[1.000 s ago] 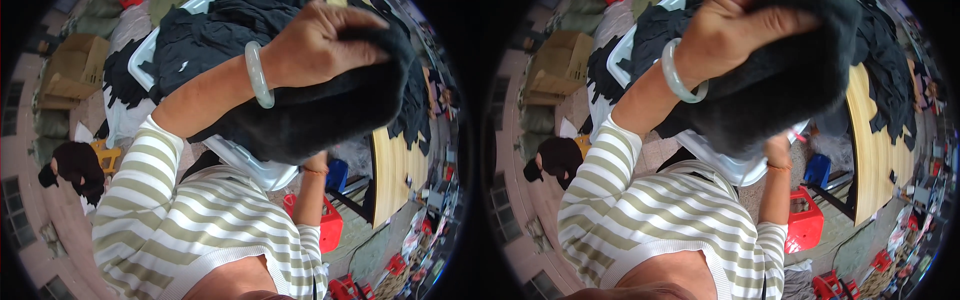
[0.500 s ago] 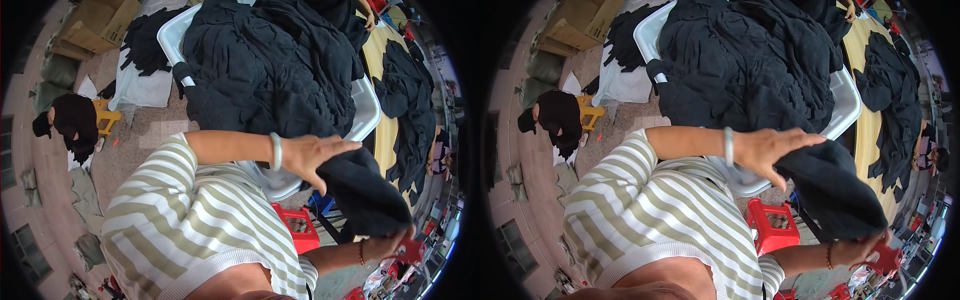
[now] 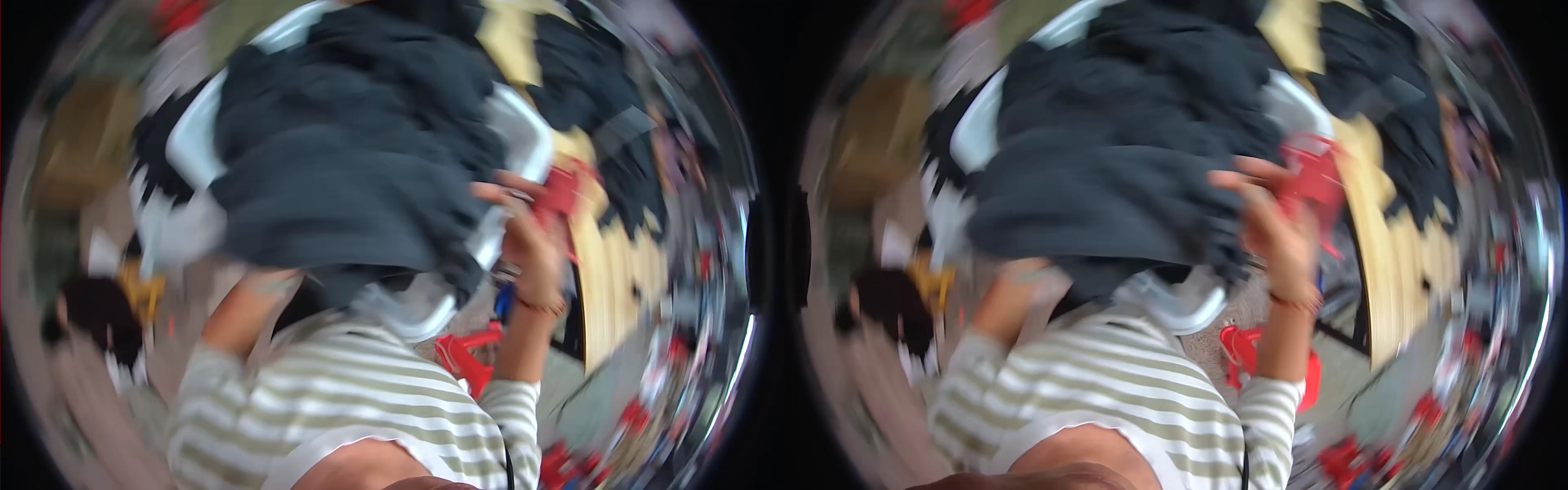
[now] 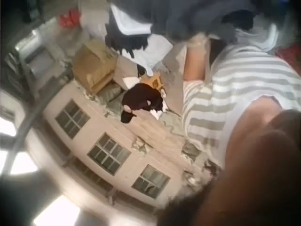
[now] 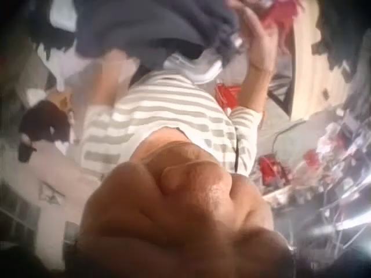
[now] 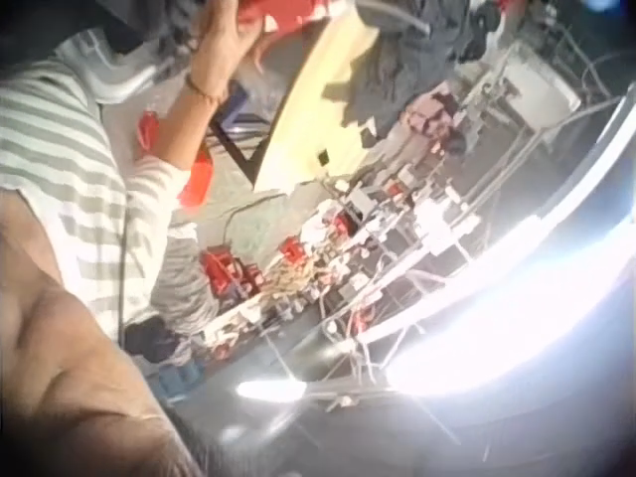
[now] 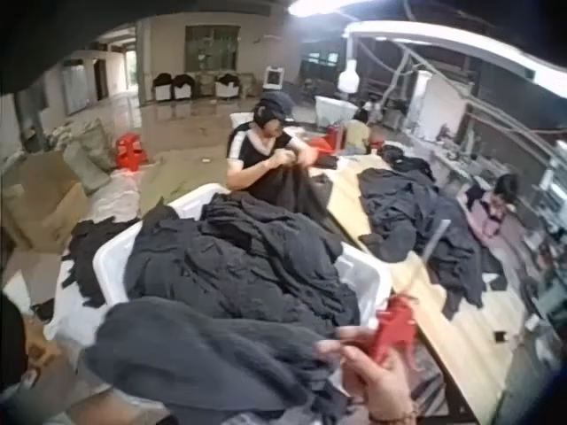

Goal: Inspecting black garments in a bin and trimming loose threads with small scissors.

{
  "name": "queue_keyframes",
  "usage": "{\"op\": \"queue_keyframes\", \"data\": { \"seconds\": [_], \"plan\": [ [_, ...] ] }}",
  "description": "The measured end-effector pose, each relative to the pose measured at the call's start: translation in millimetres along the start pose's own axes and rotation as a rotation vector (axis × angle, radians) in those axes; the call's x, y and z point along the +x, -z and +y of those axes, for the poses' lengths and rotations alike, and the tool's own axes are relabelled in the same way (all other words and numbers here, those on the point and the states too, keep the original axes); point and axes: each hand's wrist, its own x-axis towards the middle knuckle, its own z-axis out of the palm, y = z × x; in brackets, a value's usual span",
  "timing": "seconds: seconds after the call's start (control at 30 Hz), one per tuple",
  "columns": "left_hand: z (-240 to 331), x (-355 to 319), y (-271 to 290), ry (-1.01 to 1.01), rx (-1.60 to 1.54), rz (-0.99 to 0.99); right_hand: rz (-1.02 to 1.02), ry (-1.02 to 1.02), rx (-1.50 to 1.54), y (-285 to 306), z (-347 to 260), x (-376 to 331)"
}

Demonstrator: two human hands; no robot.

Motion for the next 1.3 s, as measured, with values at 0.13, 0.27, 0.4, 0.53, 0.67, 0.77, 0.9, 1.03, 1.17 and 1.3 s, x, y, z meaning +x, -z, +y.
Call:
{"op": "queue_keyframes", "data": {
  "seconds": [0.13,0.27,0.4,0.53,0.67,0.77,0.9,1.03,1.17,1.3],
  "plan": [
    [1,67,126,-0.501,1.506,-0.064,-0.208,-0.265,0.002,-17,43,43],
    [-34,160,166,-0.564,1.429,0.114,-0.238,-0.255,0.252,-9,110,43],
    [-80,90,161,-0.434,1.382,0.287,-0.008,-0.299,0.198,24,147,-36],
    [-88,195,205,-0.178,1.365,0.391,0.211,-0.329,0.252,18,156,-56],
    [-142,371,154,-0.422,1.021,-0.049,0.403,-0.295,0.258,15,164,-82],
    [-160,437,72,-0.574,1.180,-0.310,0.586,-0.318,0.264,14,165,-118],
    [-183,502,-3,-0.861,1.359,-0.372,0.725,-0.383,0.209,4,170,-154],
    [-194,543,-61,-0.700,1.716,-0.194,0.839,-0.465,0.135,-9,168,-177],
    [-182,493,-116,-0.622,1.852,0.034,0.884,-0.554,0.092,-19,169,-189],
    [-163,500,-93,-0.770,1.971,-0.249,0.881,-0.487,0.003,-26,184,-169]
  ]
}}
